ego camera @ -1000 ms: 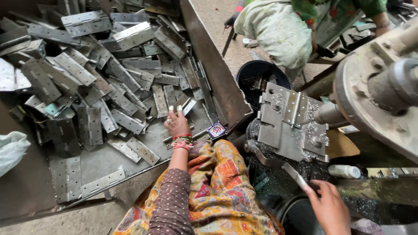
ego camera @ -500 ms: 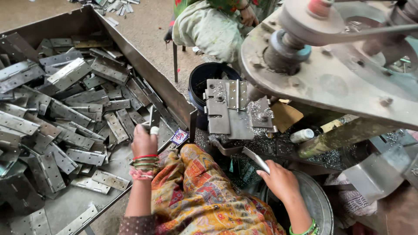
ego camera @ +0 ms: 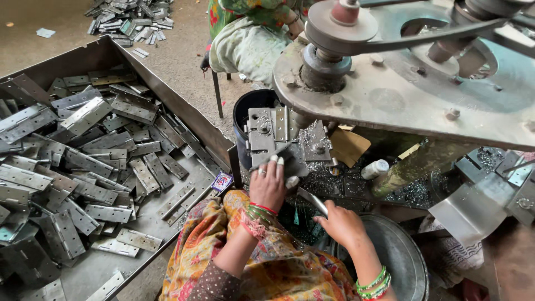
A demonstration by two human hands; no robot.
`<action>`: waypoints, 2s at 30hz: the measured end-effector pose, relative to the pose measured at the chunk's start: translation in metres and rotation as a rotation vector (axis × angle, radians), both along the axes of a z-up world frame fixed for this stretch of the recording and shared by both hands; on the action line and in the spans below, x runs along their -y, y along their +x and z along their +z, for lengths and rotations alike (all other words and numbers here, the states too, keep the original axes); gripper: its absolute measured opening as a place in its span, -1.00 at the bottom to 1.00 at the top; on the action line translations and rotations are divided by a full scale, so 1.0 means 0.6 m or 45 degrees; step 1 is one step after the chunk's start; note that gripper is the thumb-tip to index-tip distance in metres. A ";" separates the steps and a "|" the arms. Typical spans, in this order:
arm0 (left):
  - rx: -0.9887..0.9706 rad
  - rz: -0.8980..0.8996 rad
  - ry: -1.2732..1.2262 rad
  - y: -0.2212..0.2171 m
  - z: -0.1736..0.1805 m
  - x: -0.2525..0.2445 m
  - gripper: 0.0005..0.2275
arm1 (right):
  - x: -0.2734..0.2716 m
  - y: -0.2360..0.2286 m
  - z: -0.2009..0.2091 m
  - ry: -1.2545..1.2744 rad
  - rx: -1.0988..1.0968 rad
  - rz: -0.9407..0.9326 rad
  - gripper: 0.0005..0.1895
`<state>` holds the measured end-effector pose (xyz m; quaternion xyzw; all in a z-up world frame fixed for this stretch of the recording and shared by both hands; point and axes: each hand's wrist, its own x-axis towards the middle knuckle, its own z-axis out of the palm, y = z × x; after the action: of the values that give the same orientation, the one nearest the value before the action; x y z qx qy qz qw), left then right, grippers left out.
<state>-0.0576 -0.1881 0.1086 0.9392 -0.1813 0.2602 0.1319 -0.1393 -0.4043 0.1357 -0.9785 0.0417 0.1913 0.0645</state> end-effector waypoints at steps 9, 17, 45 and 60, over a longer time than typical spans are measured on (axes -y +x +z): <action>-0.051 0.289 0.039 0.047 0.012 -0.046 -0.53 | -0.006 0.034 0.048 0.148 -0.382 -0.104 -0.58; -0.142 -0.010 -0.050 -0.021 0.006 -0.001 -0.44 | -0.011 0.038 0.043 0.158 -0.303 -0.118 -0.56; -0.184 0.078 0.227 0.059 -0.013 0.080 -0.71 | -0.011 0.032 0.023 0.104 -0.180 -0.070 -0.50; -0.074 0.028 0.093 0.014 0.016 0.067 -0.74 | 0.018 -0.065 -0.172 0.310 -0.002 -0.296 -0.57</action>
<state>-0.0495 -0.2284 0.1182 0.9525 -0.1765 0.2273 0.0998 -0.1781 -0.4152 0.0323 -0.9519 0.1311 0.1872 0.2042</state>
